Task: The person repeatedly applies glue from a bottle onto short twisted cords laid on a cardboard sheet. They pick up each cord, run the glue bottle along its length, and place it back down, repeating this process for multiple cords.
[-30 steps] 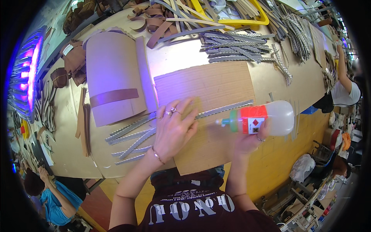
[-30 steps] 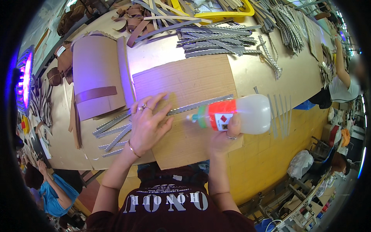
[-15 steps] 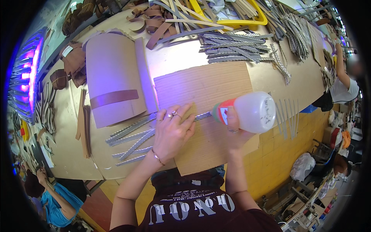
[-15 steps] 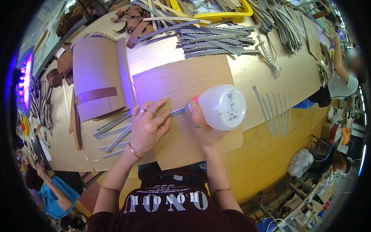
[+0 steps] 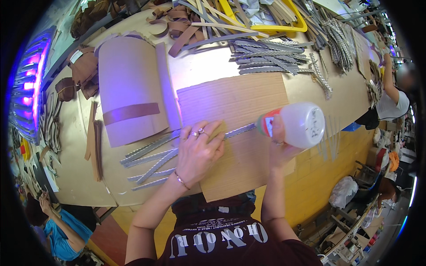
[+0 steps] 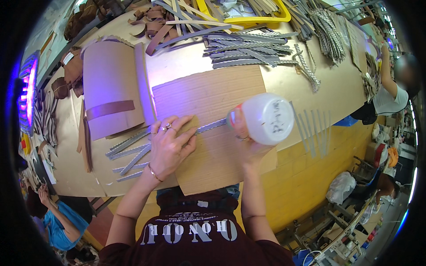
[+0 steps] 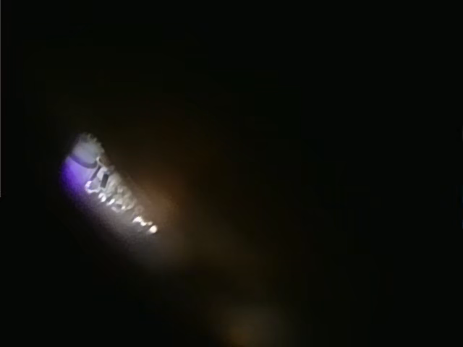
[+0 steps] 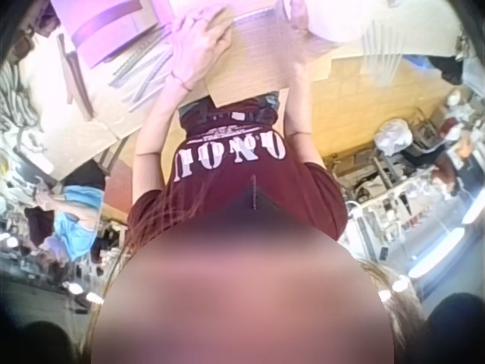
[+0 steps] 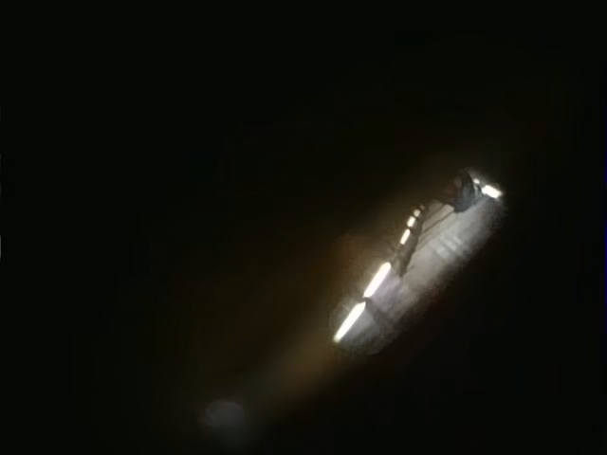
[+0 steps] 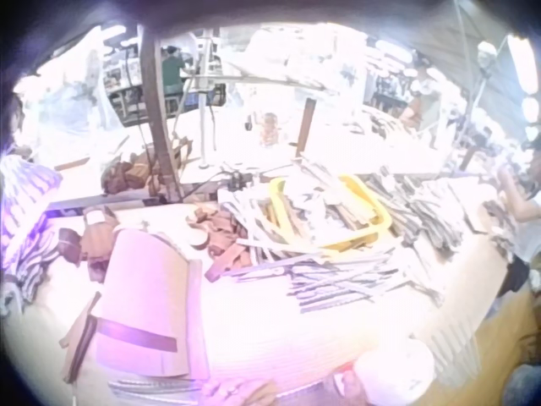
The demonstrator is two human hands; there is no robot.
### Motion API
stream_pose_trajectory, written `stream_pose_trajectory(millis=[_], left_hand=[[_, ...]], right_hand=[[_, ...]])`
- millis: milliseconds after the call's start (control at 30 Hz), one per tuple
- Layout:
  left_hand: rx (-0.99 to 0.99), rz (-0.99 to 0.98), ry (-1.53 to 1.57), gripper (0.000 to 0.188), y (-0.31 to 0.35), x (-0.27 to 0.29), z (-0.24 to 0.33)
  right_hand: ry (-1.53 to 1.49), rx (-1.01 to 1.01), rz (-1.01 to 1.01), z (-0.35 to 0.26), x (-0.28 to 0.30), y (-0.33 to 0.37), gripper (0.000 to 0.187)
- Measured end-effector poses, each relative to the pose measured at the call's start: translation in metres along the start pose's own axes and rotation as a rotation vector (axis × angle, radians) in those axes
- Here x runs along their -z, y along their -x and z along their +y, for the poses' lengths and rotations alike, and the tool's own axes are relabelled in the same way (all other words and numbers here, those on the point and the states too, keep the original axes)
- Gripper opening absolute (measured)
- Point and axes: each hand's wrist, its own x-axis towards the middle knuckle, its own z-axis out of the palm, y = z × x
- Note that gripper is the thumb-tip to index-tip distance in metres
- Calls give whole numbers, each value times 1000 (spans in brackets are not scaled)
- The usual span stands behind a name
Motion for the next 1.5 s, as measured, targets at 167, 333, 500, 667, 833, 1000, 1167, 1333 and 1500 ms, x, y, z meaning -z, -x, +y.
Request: stream_pose_trajectory(millis=[167,333,500,667,833,1000,1167,1333,1500], left_hand=[[-17,-8,-21,21,0,0,1],[-85,15,-66,16,-2,-2,-1],[-198,29,-131,17,5,3,-7],[-139,10,-107,20,38,31,-3],[-38,0,-200,22,86,86,-12],[26,-22,-323,24,122,150,-49],[19,-127,-392,25,126,173,-90],[119,-39,-448,33,110,178,-89],[-119,195,-325,33,68,138,-44]], right_hand=[[125,11,85,13,12,-30,23],[247,54,158,50,39,-52,20],[-87,-35,501,106,78,-76,32],[-542,-263,462,105,105,-82,38],[-510,-441,390,80,82,-71,44],[-546,-513,339,68,52,-64,48],[-573,-543,363,75,36,-53,57],[-836,-627,262,85,28,-33,46],[-1132,-796,39,82,24,-22,48]])
